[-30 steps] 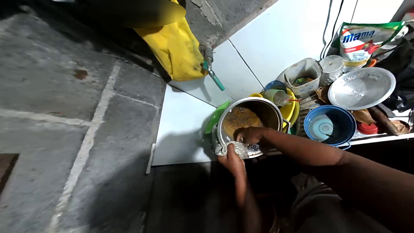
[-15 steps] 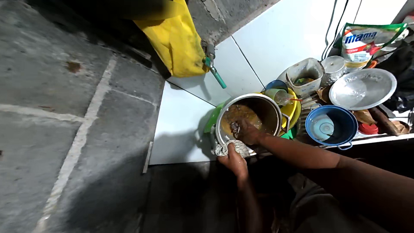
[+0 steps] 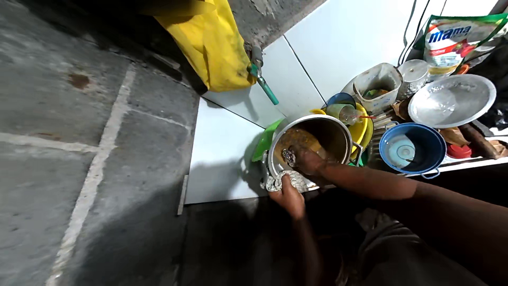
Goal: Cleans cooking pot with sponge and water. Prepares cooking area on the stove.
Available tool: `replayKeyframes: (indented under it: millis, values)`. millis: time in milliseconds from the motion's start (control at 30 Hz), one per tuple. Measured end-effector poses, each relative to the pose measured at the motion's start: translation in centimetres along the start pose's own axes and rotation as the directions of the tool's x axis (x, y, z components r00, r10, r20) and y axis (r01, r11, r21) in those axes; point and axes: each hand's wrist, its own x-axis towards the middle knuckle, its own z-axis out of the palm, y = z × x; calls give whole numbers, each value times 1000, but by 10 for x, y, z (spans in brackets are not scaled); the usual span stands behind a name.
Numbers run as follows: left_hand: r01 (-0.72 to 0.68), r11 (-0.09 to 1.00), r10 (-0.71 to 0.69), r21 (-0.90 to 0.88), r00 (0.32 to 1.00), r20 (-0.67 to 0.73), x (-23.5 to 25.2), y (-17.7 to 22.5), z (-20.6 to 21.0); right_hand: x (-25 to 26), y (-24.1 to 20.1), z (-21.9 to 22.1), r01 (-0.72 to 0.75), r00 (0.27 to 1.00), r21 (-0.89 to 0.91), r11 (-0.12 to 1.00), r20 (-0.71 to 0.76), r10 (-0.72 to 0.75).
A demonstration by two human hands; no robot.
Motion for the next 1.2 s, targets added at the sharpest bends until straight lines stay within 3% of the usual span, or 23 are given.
replayKeyframes:
  millis: [267,333,433,533,667,767,867,933,1000,1033,1100,1133,1167,1200]
  values:
    - [-11,1000,11,13,1000,-21,2,-2,-13,-19,-13,-15,39,931,-25,999,364,-27]
    - [-3,999,5,50,999,-39,4,3,-12,-20,-15,-18,80,947,-8,997,312,-73]
    - [-66,995,70,70,996,-53,9,13,-8,-10,-5,-18,107,994,-211,972,17,-106]
    - [-105,993,108,56,992,-58,12,14,-3,-15,-8,-16,27,999,-349,937,49,-11]
    - [-28,996,31,81,999,-38,4,2,-1,-21,-7,-13,69,971,-111,991,234,-41]
    - [35,999,-34,17,998,-51,2,6,0,-9,-7,-9,3,988,16,1000,154,-6]
    - [47,997,-47,65,999,2,-5,8,3,2,-24,-5,-30,988,187,982,154,1]
    - [84,991,-87,100,996,26,-9,5,0,5,-39,-2,-132,991,543,829,96,95]
    - [162,982,-164,99,986,14,-9,-1,-5,8,-55,-6,-148,974,882,448,51,221]
    - [207,975,-207,84,978,-6,-11,-4,-6,12,-63,-10,-100,960,957,271,21,279]
    - [242,968,-242,64,970,-11,-13,-4,-1,19,-70,-18,67,923,997,34,-75,378]
    - [248,967,-248,60,969,-6,-15,-2,2,19,-72,-21,132,901,991,1,-120,418]
    - [248,967,-249,62,969,-2,-16,-1,5,17,-71,-18,158,888,986,49,-164,430]
    - [247,967,-247,65,969,4,-15,-1,6,15,-67,-10,151,899,973,175,-209,386]
